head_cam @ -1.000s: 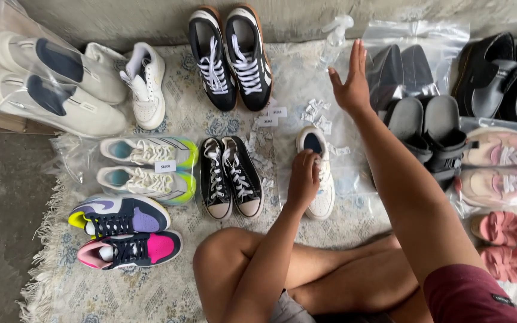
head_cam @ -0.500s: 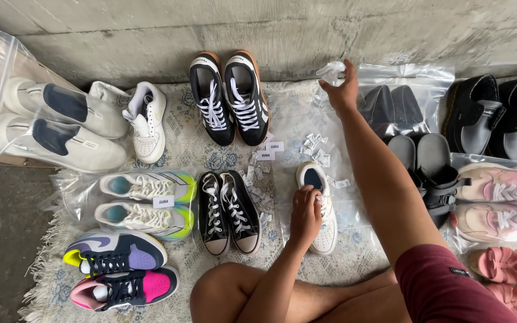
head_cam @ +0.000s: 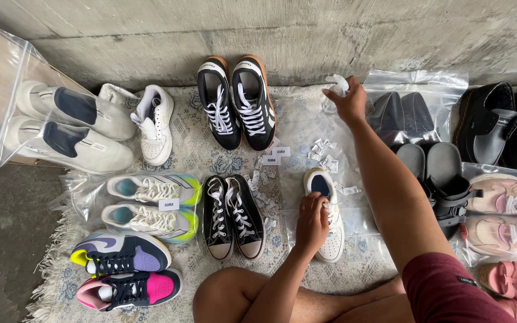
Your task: The person sits on a rug and cleans a white sneaker by spraying it with a liquid from a bottle and wiping it with their hands. They then place the shoe down and pick up a small white paper tag, which they insert into the shoe before continuing to wipe the exterior.
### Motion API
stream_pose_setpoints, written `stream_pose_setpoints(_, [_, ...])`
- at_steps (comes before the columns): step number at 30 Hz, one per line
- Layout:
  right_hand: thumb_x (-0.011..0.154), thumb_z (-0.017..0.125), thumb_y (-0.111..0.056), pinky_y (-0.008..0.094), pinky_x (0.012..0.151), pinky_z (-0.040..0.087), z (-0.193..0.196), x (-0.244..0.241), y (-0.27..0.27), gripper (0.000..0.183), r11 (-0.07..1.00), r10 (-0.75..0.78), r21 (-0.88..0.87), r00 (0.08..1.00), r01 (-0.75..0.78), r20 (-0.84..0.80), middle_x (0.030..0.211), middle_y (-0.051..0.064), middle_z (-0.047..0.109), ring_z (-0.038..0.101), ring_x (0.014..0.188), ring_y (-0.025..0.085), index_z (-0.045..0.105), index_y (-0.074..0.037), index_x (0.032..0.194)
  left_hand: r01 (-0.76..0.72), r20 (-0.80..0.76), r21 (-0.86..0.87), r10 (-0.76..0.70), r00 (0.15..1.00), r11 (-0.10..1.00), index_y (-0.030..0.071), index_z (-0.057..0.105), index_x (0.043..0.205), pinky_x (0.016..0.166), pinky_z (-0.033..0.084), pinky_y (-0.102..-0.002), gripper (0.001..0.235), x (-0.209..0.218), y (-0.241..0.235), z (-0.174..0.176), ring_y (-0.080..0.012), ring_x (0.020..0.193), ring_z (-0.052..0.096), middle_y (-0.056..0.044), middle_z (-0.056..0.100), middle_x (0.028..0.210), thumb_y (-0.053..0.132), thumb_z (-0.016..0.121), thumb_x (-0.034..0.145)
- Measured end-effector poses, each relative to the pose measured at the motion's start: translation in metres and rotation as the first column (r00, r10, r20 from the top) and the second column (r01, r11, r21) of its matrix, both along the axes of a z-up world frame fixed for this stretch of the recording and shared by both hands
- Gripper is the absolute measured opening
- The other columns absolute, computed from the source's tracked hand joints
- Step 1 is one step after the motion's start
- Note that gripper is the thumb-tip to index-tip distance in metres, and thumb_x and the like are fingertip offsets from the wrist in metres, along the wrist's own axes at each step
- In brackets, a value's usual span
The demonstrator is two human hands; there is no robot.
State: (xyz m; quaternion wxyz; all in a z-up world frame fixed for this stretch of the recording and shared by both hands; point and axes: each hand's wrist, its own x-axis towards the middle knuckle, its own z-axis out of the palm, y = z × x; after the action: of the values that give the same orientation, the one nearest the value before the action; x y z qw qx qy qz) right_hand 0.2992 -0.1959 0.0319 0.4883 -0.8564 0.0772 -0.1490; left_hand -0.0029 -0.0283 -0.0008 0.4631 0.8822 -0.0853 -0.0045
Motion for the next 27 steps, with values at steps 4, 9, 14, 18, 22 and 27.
stream_pose_setpoints(4, [0.085,0.094,-0.021,0.045,0.092,0.051,-0.022,-0.002,-0.012,0.045,0.998,0.025,0.065,0.998,-0.028,0.057,0.097,0.021,0.066,0.066,0.098,0.035,0.058,0.002,0.100,0.010,0.007,0.007,-0.010,1.000,1.000,0.015,0.055,0.117,0.085,0.060,-0.055,0.016,0.000,0.000,0.001,-0.0399,0.134,0.047,-0.011,0.055,0.133,0.013,0.050,0.102])
stream_pose_setpoints(9, [0.090,0.075,-0.006,0.042,0.087,0.052,0.003,-0.020,0.007,0.020,0.992,0.046,0.115,0.994,-0.058,0.102,0.098,0.015,0.070,0.068,0.095,0.029,0.062,-0.006,0.106,-0.012,0.065,-0.013,0.013,0.998,1.000,0.014,0.055,0.117,0.092,0.057,-0.055,0.017,0.000,0.000,0.003,-0.0409,0.131,0.049,-0.014,0.055,0.131,0.013,0.052,0.101])
stream_pose_setpoints(14, [0.090,0.070,-0.004,0.039,0.086,0.052,0.002,-0.027,0.010,0.021,0.987,0.036,0.151,0.984,-0.064,0.177,0.101,0.013,0.072,0.067,0.093,0.024,0.062,-0.008,0.110,0.002,0.103,-0.055,0.003,0.995,0.999,0.012,0.054,0.116,0.095,0.054,-0.055,0.019,0.000,-0.001,0.013,-0.0432,0.130,0.050,-0.017,0.054,0.129,0.024,0.058,0.101])
stream_pose_setpoints(18, [0.097,0.079,-0.011,0.033,0.075,0.053,0.034,-0.046,0.022,0.019,0.966,0.011,0.242,0.947,-0.093,0.320,0.087,0.013,0.070,0.066,0.081,0.017,0.060,-0.005,0.096,0.026,0.152,-0.040,-0.020,0.988,0.999,0.003,0.051,0.124,0.105,0.047,-0.056,0.062,-0.001,0.005,0.027,-0.0467,0.127,0.050,-0.025,0.052,0.129,0.044,0.077,0.086])
stream_pose_setpoints(22, [0.099,0.080,-0.013,0.033,0.077,0.058,0.060,-0.077,0.030,0.027,0.932,-0.006,0.338,0.929,-0.128,0.369,0.084,0.013,0.068,0.068,0.077,0.018,0.055,-0.003,0.095,0.016,0.110,-0.055,-0.010,0.994,0.998,-0.001,0.049,0.133,0.105,0.046,-0.056,0.070,0.000,0.004,0.017,-0.0463,0.127,0.050,-0.026,0.051,0.130,0.026,0.084,0.078])
stream_pose_setpoints(27, [0.105,0.068,-0.010,0.033,0.074,0.058,0.086,-0.121,0.032,0.015,0.925,0.004,0.347,0.914,-0.158,0.406,0.083,0.013,0.063,0.066,0.074,0.017,0.064,0.004,0.106,0.012,0.145,-0.078,-0.001,0.990,0.997,0.001,0.052,0.128,0.102,0.048,-0.058,0.059,-0.001,0.005,0.012,-0.0488,0.126,0.051,-0.026,0.052,0.128,0.014,0.082,0.078])
